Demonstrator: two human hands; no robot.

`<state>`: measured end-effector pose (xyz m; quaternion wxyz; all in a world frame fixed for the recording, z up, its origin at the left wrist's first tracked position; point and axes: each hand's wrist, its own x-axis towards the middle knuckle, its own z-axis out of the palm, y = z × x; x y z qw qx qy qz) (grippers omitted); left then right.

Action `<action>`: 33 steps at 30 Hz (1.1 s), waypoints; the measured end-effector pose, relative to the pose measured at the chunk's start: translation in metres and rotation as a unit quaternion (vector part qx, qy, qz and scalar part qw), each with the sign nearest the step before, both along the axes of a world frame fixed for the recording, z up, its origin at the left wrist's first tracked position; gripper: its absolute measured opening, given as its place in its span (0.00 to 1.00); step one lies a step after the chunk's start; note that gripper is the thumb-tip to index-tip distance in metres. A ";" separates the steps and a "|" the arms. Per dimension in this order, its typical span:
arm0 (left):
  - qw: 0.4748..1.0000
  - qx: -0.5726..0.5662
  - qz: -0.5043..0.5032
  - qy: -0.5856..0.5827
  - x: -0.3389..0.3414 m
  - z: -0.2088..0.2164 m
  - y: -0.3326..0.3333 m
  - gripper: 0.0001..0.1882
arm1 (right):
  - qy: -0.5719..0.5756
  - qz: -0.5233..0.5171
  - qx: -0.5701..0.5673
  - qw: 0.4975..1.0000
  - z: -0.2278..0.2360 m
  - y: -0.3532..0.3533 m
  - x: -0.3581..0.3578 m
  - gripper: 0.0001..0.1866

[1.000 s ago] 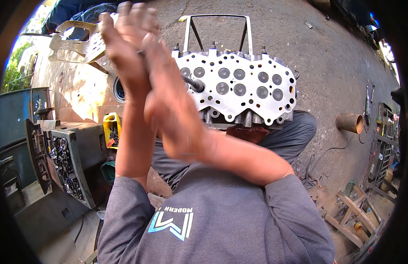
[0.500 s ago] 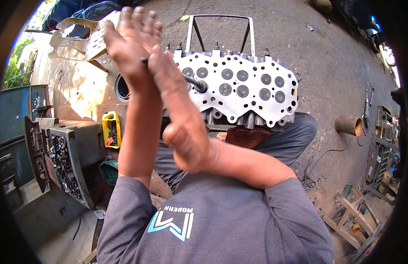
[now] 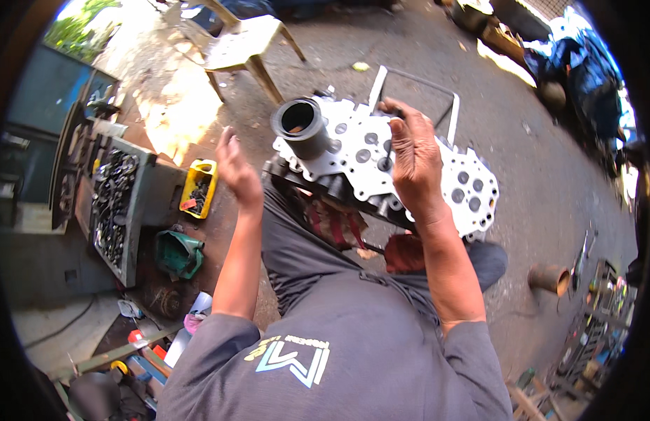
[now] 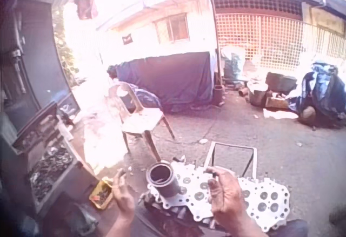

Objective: The person sits on the floor and uses a screwdriver to manipulate valve components on an engine cylinder head. They repeatedly insert and remove a valve, then use a hammer to tap it into place.

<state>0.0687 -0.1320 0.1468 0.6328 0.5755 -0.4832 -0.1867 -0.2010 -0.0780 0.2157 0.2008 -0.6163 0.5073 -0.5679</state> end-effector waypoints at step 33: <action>0.944 0.134 0.056 -0.297 -0.009 -0.063 -0.056 0.24 | 0.016 -0.064 0.068 0.995 0.003 0.000 -0.011 0.13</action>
